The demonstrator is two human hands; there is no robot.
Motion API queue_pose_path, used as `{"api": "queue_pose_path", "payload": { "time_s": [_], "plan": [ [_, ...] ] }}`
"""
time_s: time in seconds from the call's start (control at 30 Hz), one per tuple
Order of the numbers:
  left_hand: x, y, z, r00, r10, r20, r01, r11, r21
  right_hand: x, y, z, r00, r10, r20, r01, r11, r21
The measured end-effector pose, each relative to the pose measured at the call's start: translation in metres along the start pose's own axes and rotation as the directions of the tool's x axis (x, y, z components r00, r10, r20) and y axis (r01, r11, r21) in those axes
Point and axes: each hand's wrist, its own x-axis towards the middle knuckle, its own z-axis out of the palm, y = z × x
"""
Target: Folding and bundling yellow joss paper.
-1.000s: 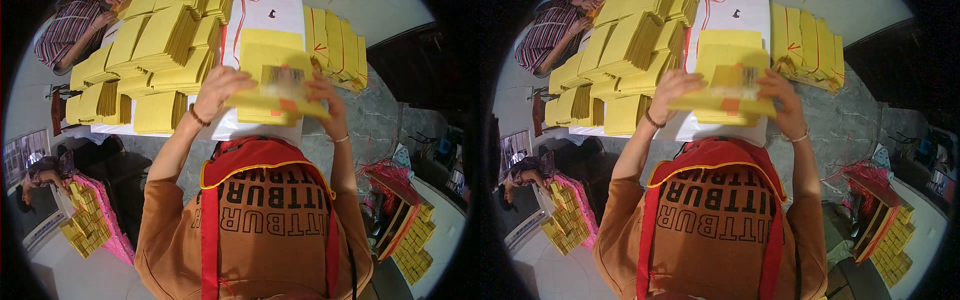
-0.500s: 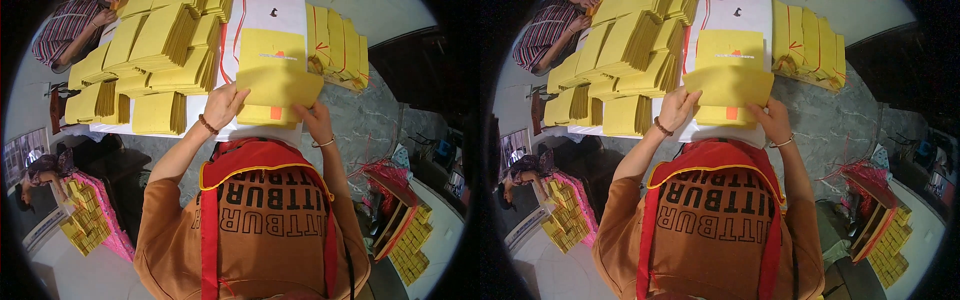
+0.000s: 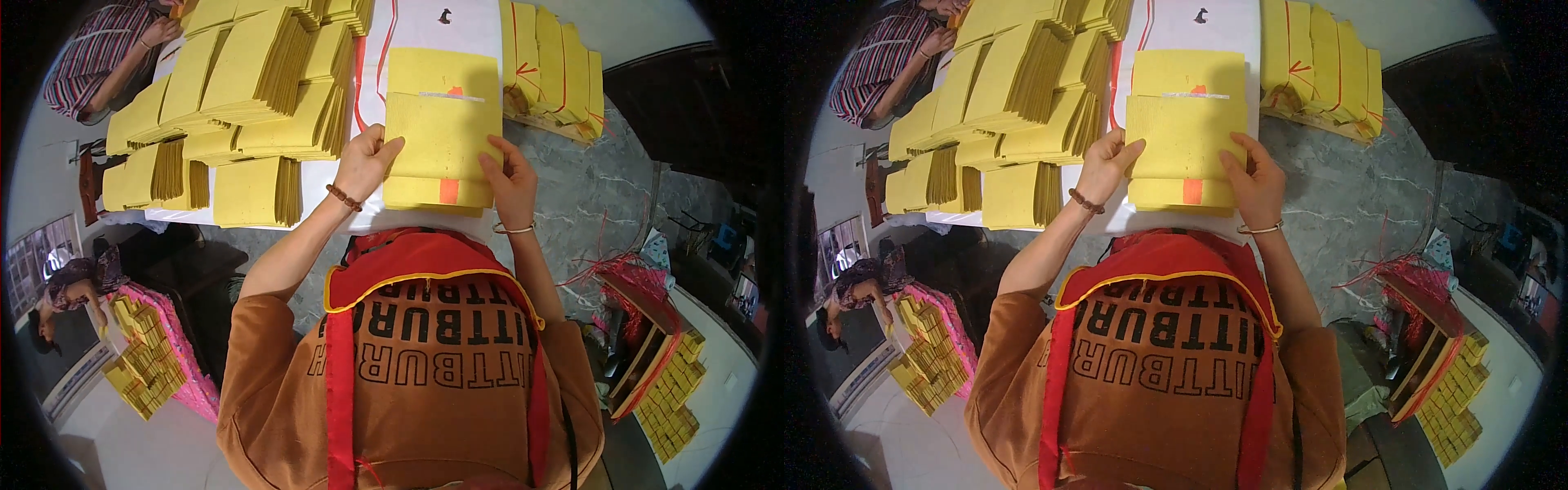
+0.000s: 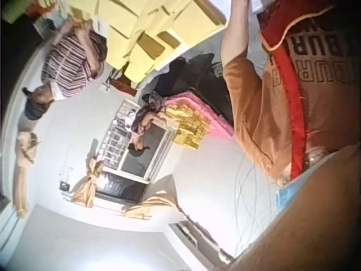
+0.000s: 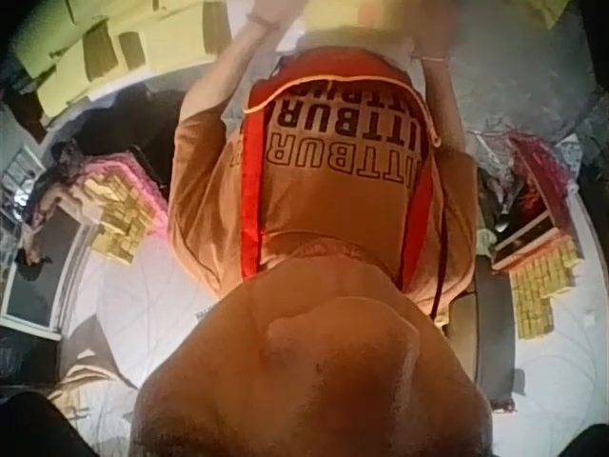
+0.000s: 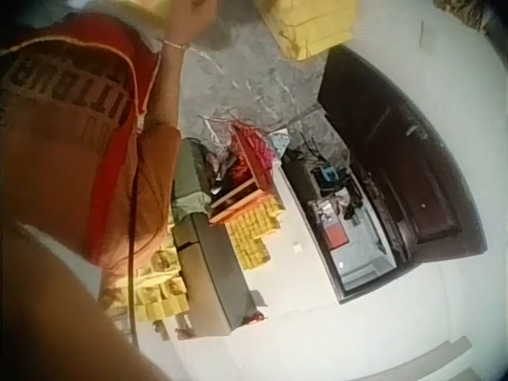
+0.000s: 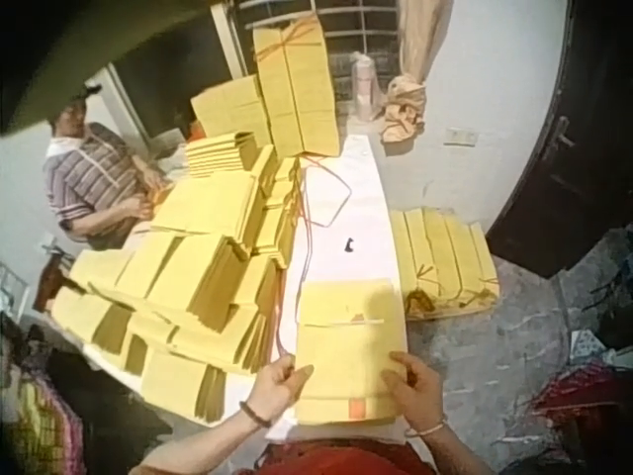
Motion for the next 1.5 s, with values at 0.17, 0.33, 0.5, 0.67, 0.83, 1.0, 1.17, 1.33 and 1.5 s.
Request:
{"api": "queue_pose_path", "payload": {
  "time_s": [0.17, 0.33, 0.5, 0.67, 0.83, 1.0, 1.17, 1.33, 1.5],
  "plan": [
    [0.005, -0.005, 0.002, 1.000, 0.010, 0.022, -0.008, 0.998, -0.060, 0.002, 0.003, -0.001, 1.000, 0.011, -0.019, -0.014, 0.991, -0.136],
    [0.008, -0.003, -0.001, 0.999, 0.031, 0.037, -0.030, 0.999, -0.012, 0.004, 0.005, 0.002, 0.998, 0.018, -0.053, -0.028, 0.983, -0.179],
    [-0.001, 0.014, -0.002, 0.996, -0.051, 0.077, 0.063, 0.986, -0.154, 0.005, 0.009, 0.001, 0.997, 0.045, -0.064, -0.059, 0.970, -0.236],
    [0.000, 0.031, -0.003, 0.878, 0.462, -0.126, -0.360, 0.810, 0.462, 0.005, 0.013, 0.001, 0.997, -0.015, -0.077, -0.003, 0.974, -0.226],
    [0.003, 0.047, 0.033, 0.659, 0.712, 0.241, -0.622, 0.337, 0.707, 0.005, 0.012, 0.003, 0.996, -0.010, -0.088, -0.012, 0.968, -0.252],
    [0.007, 0.031, 0.047, 0.674, 0.648, 0.354, -0.631, 0.256, 0.732, 0.006, 0.015, 0.006, 0.984, -0.129, -0.124, 0.099, 0.970, -0.223],
    [0.008, 0.025, 0.047, 0.664, 0.655, 0.360, -0.627, 0.227, 0.745, -0.014, -0.026, 0.011, 0.929, -0.367, 0.052, 0.239, 0.487, -0.840],
    [0.008, 0.026, 0.049, 0.657, 0.651, 0.381, -0.641, 0.216, 0.736, -0.040, 0.002, 0.008, 0.840, -0.364, 0.402, 0.509, 0.276, -0.815],
    [0.008, 0.024, 0.038, 0.581, 0.724, 0.373, -0.758, 0.314, 0.572, -0.043, 0.007, 0.006, 0.857, -0.309, 0.413, 0.496, 0.275, -0.823]
  ]
}}
